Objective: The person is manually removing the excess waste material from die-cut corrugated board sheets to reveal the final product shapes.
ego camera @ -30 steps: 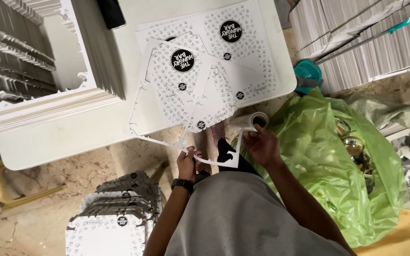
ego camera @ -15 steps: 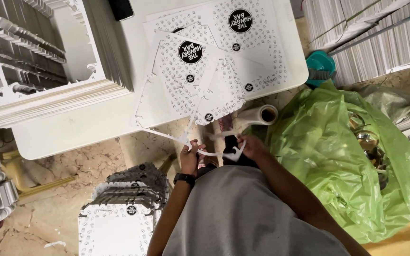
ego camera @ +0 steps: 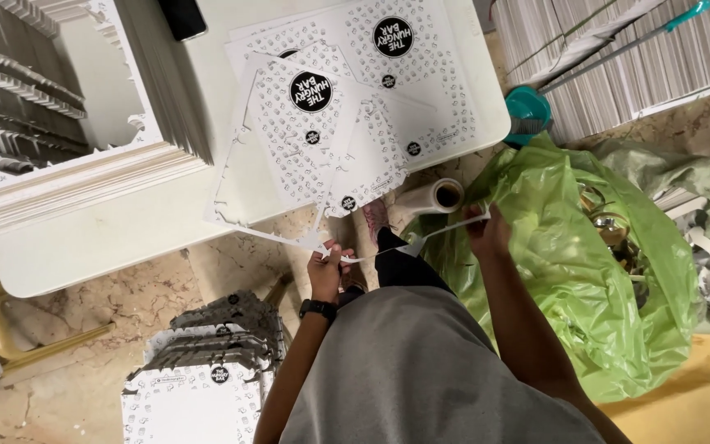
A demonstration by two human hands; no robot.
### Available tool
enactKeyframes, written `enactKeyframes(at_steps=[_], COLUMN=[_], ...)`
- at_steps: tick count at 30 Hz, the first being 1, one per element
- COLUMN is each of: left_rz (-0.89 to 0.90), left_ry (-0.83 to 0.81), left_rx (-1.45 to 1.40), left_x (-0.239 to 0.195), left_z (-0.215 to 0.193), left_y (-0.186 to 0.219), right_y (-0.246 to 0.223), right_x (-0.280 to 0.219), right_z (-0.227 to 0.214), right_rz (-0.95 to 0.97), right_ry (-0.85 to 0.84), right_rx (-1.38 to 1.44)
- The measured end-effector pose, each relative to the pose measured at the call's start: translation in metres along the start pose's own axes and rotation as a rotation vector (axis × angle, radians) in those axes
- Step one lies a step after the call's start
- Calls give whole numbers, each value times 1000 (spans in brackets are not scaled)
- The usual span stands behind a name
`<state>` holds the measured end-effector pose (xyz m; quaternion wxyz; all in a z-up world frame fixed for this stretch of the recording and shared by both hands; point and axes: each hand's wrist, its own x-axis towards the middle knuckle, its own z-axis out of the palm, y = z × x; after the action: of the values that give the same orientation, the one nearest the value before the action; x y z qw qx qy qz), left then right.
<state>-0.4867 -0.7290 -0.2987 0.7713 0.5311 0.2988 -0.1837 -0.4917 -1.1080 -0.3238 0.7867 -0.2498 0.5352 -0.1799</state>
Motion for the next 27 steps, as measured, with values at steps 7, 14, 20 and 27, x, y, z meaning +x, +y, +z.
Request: enactKeyframes(at_steps=[7, 14, 20, 27], left_rz=[44, 80, -61, -181], left_ry=[107, 327, 473, 539], left_rx=[-38, -6, -172, -219], left_x=[-2, -3, 22, -6], left_z=[5, 32, 38, 89], left_y=[-1, 30, 7, -2], right_y=[-8, -22, 14, 45], right_x=[-31, -63, -79, -44], right_z=[55, 120, 141, 127], right_rz=[-444, -465, -547, -470], right_ry=[-35, -267, -975, -740], right_rx=[-648, -816, -748, -1020])
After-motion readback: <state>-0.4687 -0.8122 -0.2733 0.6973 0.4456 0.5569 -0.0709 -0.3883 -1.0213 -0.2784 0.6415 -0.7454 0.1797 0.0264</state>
